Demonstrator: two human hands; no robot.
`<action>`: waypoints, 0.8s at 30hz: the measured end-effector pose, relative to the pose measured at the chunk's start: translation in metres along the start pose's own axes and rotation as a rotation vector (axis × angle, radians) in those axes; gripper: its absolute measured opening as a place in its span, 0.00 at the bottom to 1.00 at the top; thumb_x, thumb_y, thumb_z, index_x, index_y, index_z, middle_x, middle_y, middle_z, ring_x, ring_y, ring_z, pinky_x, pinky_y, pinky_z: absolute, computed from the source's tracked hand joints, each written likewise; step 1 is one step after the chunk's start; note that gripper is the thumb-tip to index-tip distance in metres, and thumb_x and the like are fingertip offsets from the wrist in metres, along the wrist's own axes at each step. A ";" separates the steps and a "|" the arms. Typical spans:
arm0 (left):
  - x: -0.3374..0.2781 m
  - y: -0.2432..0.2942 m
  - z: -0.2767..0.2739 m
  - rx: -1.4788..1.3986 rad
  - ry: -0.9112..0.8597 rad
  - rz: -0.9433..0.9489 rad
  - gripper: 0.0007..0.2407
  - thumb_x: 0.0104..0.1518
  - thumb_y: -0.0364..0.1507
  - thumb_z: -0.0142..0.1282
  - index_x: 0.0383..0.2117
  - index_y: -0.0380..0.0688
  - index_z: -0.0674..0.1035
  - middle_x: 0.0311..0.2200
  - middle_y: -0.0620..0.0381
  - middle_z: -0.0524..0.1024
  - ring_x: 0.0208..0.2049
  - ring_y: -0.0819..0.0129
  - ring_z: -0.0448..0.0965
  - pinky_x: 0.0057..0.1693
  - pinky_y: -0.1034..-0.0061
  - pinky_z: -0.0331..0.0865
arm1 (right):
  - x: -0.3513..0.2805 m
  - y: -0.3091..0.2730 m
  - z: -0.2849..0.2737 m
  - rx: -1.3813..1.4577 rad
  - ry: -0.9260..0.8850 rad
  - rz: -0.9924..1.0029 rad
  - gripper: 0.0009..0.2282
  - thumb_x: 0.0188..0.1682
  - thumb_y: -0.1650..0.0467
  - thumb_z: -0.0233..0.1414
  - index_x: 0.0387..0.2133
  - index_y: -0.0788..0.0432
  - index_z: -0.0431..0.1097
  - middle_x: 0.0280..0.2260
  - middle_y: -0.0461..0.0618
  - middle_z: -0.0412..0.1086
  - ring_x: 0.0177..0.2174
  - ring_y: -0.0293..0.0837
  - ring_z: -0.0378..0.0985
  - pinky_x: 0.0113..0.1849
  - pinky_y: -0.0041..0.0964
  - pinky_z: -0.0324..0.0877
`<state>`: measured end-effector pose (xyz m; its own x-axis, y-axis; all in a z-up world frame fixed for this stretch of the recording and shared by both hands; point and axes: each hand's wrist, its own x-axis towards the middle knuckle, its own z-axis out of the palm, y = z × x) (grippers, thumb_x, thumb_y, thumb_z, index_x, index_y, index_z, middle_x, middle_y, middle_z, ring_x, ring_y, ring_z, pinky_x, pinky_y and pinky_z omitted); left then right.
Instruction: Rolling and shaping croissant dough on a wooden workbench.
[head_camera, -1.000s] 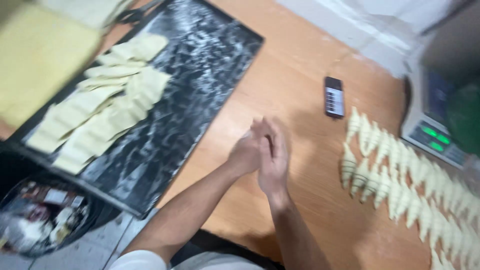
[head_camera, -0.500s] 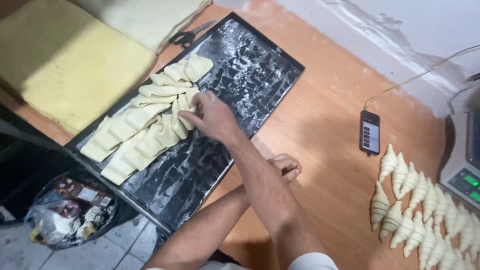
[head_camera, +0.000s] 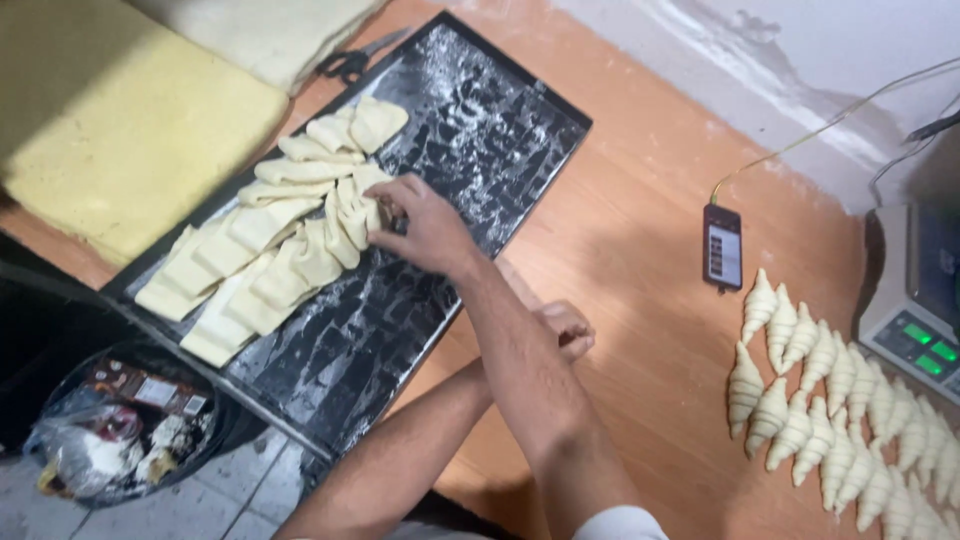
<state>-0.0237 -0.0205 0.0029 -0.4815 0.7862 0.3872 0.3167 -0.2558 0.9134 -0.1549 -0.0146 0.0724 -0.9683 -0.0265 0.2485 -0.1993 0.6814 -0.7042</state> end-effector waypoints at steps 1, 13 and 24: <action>-0.002 -0.003 0.004 0.000 0.003 -0.010 0.06 0.61 0.30 0.60 0.30 0.40 0.79 0.34 0.55 0.78 0.33 0.69 0.79 0.39 0.72 0.75 | 0.000 0.006 0.002 0.008 -0.006 0.003 0.22 0.41 0.66 0.66 0.51 0.54 0.72 0.42 0.50 0.70 0.39 0.42 0.77 0.43 0.35 0.75; 0.004 0.028 -0.008 0.066 -0.076 -0.075 0.06 0.59 0.28 0.58 0.28 0.38 0.78 0.34 0.54 0.78 0.39 0.64 0.79 0.46 0.70 0.75 | -0.007 0.011 0.010 -0.008 0.267 -0.053 0.07 0.57 0.74 0.50 0.46 0.50 0.71 0.54 0.52 0.71 0.53 0.49 0.77 0.52 0.38 0.75; 0.002 -0.023 0.004 -0.086 -0.047 -0.010 0.09 0.62 0.31 0.61 0.35 0.37 0.79 0.36 0.56 0.77 0.34 0.68 0.74 0.41 0.72 0.71 | 0.005 0.037 0.011 0.539 0.398 0.201 0.16 0.52 0.71 0.58 0.52 0.64 0.68 0.50 0.55 0.75 0.50 0.45 0.79 0.52 0.40 0.76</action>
<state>-0.0289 -0.0107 -0.0179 -0.4448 0.8140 0.3736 0.2394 -0.2938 0.9254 -0.1683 0.0026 0.0402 -0.8859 0.4020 0.2313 -0.1690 0.1847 -0.9682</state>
